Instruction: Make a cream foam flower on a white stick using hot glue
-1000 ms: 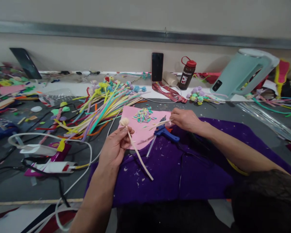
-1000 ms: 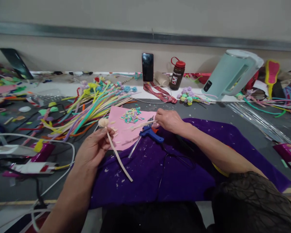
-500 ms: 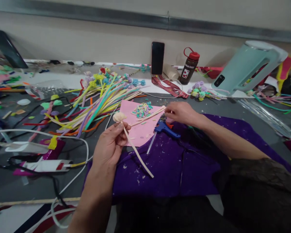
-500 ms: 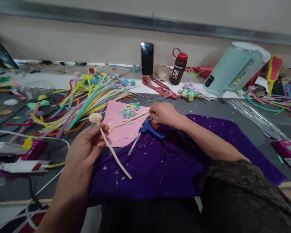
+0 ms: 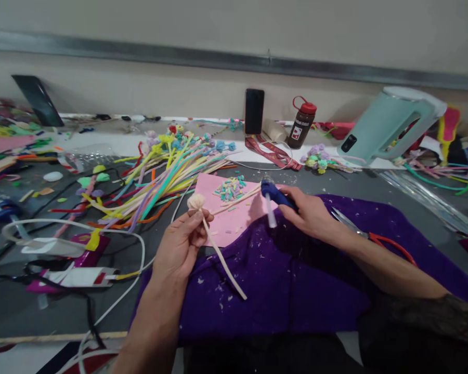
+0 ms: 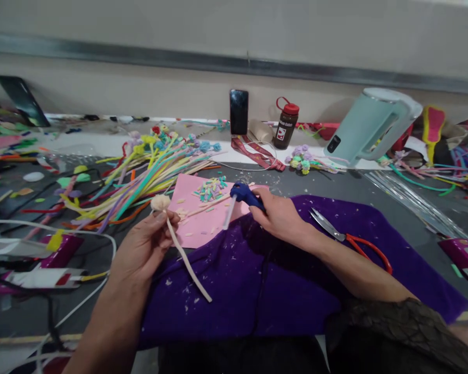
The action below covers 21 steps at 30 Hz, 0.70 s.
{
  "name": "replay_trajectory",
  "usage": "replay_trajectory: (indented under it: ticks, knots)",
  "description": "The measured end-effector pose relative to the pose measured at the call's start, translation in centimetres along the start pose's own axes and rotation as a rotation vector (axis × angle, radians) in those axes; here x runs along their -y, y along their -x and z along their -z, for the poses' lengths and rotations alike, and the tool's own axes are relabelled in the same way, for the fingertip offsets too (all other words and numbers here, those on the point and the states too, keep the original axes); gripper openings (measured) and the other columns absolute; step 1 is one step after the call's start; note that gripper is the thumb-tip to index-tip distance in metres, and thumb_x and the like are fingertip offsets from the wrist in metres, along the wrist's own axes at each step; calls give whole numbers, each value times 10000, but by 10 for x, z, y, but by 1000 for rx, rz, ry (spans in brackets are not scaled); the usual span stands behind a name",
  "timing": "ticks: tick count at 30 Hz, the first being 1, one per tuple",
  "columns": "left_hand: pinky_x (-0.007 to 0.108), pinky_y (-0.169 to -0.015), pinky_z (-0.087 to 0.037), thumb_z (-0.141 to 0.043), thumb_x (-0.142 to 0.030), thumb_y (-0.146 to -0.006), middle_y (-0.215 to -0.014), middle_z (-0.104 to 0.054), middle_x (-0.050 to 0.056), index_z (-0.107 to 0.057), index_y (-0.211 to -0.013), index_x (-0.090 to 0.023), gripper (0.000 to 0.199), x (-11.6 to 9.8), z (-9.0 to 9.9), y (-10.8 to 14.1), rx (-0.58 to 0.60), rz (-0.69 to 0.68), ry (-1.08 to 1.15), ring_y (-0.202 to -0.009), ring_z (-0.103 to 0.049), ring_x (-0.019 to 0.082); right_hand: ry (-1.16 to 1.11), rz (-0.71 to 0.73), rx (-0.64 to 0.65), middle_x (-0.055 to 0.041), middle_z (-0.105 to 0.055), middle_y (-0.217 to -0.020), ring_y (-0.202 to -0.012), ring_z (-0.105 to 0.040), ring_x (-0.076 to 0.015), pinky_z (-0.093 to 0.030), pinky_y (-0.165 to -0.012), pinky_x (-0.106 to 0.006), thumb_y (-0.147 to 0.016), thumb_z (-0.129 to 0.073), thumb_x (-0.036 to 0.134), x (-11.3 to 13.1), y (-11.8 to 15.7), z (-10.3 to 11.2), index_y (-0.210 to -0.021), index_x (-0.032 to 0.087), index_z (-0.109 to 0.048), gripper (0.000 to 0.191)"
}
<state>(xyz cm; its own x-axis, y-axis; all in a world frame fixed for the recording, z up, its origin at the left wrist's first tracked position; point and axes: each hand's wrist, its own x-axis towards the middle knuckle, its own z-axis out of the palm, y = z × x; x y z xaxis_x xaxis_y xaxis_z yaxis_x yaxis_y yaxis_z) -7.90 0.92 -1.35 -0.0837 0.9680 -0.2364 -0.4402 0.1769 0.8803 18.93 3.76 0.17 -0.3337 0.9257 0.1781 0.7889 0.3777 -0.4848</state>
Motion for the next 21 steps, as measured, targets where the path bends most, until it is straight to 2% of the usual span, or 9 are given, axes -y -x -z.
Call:
replay_trajectory:
  ticks: [2,5,8,12,15,17,19,21]
  knots:
    - [117,-312,-268,-697,-236,-614,-656,-596,-3,-636,-711,-117,165,-1,-1,1,-6,4,0,-423,-427,18,-421,-40,-60,-40,-636,-815,-695,-600,-166,-443,-644,-280,-838,-462,320,0,3,11,-1093,193,-485,286]
    - [118,-313,-275,-707,-239,-600,-660,-602,-1,-639,-713,-116,181,-1,-2,1,-24,12,-8,-422,-429,20,-1020,-188,22,-17,-624,-749,-617,-602,-142,-478,-570,-267,-840,-461,353,2,4,13,-1018,204,-468,233]
    - [116,-315,-276,-707,-248,-601,-671,-610,1,-640,-718,-118,186,-1,-2,1,-36,14,-27,-423,-431,18,-1319,-314,127,-8,-608,-714,-570,-591,-135,-473,-482,-240,-804,-504,318,4,1,3,-971,197,-450,213]
    - [115,-314,-276,-696,-248,-614,-667,-608,1,-639,-711,-123,168,0,-1,-1,-14,7,-38,-421,-429,18,-1431,-354,174,15,-555,-641,-497,-525,-105,-407,-396,-188,-797,-461,293,2,-5,-6,-855,184,-457,124]
    - [112,-314,-281,-695,-248,-622,-666,-611,6,-639,-713,-122,165,1,0,-3,-3,-5,-36,-427,-430,20,-1438,-348,193,24,-516,-600,-462,-475,-90,-363,-373,-178,-815,-440,358,-2,-4,-8,-796,180,-464,180]
    - [107,-318,-285,-694,-246,-634,-676,-617,5,-636,-728,-124,164,3,1,-3,3,-5,-20,-429,-433,16,-1418,-310,211,34,-492,-573,-449,-454,-84,-343,-370,-175,-797,-501,379,-4,-1,-7,-756,180,-460,207]
    - [100,-319,-277,-692,-237,-644,-662,-614,-2,-626,-736,-125,159,4,1,-1,31,34,13,-424,-440,13,-1376,-258,231,40,-485,-559,-446,-450,-82,-339,-379,-178,-760,-573,339,-5,5,-8,-753,178,-472,190]
    - [96,-313,-262,-683,-240,-659,-647,-621,0,-616,-764,-135,163,6,1,1,48,83,79,-400,-429,10,-1306,-246,229,21,-526,-590,-468,-472,-92,-354,-403,-190,-757,-577,309,-5,9,-8,-849,169,-518,177]
